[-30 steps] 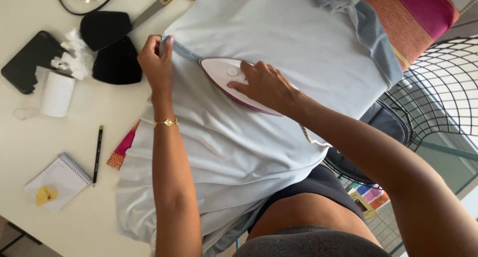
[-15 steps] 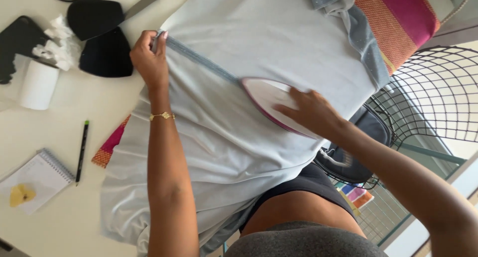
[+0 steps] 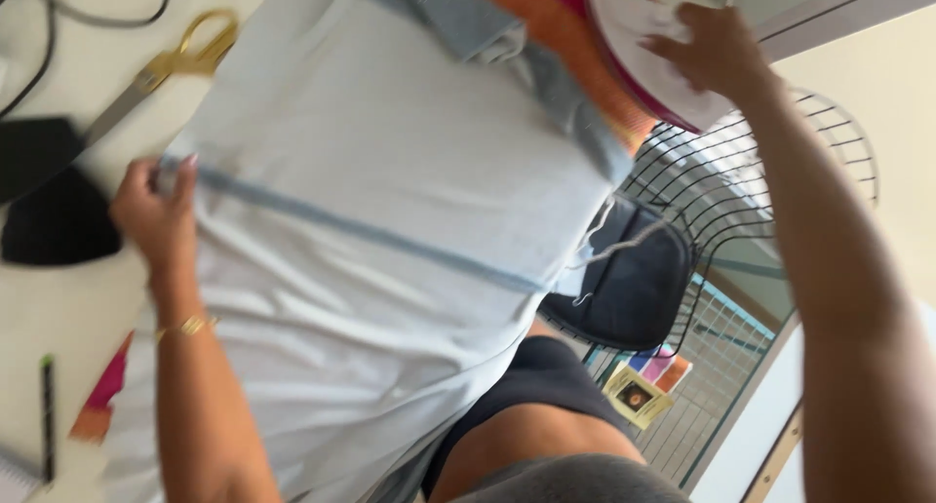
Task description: Ironing a light blue garment on a flat surface, pressing seams and smoothing out wrinkles.
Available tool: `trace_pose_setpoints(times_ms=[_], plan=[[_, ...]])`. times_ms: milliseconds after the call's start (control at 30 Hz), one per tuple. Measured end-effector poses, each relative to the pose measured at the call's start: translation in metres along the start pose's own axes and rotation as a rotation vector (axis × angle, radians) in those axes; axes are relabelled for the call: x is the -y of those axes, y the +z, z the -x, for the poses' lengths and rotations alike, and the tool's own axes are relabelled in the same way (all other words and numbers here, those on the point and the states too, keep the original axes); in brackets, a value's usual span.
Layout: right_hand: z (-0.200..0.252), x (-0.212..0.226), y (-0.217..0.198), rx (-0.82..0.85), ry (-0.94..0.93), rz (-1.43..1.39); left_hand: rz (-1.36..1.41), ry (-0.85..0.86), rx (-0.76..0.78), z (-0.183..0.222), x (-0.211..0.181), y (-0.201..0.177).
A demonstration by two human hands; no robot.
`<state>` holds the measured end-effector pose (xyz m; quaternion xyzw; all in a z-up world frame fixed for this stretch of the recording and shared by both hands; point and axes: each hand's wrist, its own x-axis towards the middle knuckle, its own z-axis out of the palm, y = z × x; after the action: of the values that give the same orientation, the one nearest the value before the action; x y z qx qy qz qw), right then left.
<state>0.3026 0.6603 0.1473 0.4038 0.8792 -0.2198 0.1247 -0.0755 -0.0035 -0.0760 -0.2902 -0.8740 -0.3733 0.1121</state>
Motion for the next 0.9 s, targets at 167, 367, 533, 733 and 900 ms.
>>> trace_pose_setpoints(times_ms=[167, 367, 533, 733, 900], plan=[[-0.081, -0.034, 0.011, -0.052, -0.156, 0.040, 0.005, -0.281, 0.137, 0.001, -0.048, -0.022], [-0.025, -0.001, 0.067, -0.304, -0.409, 0.072, 0.070, -0.515, 0.128, 0.012, -0.077, -0.024], [0.065, 0.021, 0.116, -0.585, -0.670, 0.121, 0.131, -0.673, 0.098, 0.012, -0.090, -0.018], [0.094, -0.028, 0.167, -0.406, -0.240, -0.115, 0.199, -0.233, 0.074, 0.013, -0.129, -0.032], [0.121, -0.034, 0.141, -0.469, -0.472, -0.388, 0.304, -0.043, -0.106, 0.004, -0.172, -0.053]])
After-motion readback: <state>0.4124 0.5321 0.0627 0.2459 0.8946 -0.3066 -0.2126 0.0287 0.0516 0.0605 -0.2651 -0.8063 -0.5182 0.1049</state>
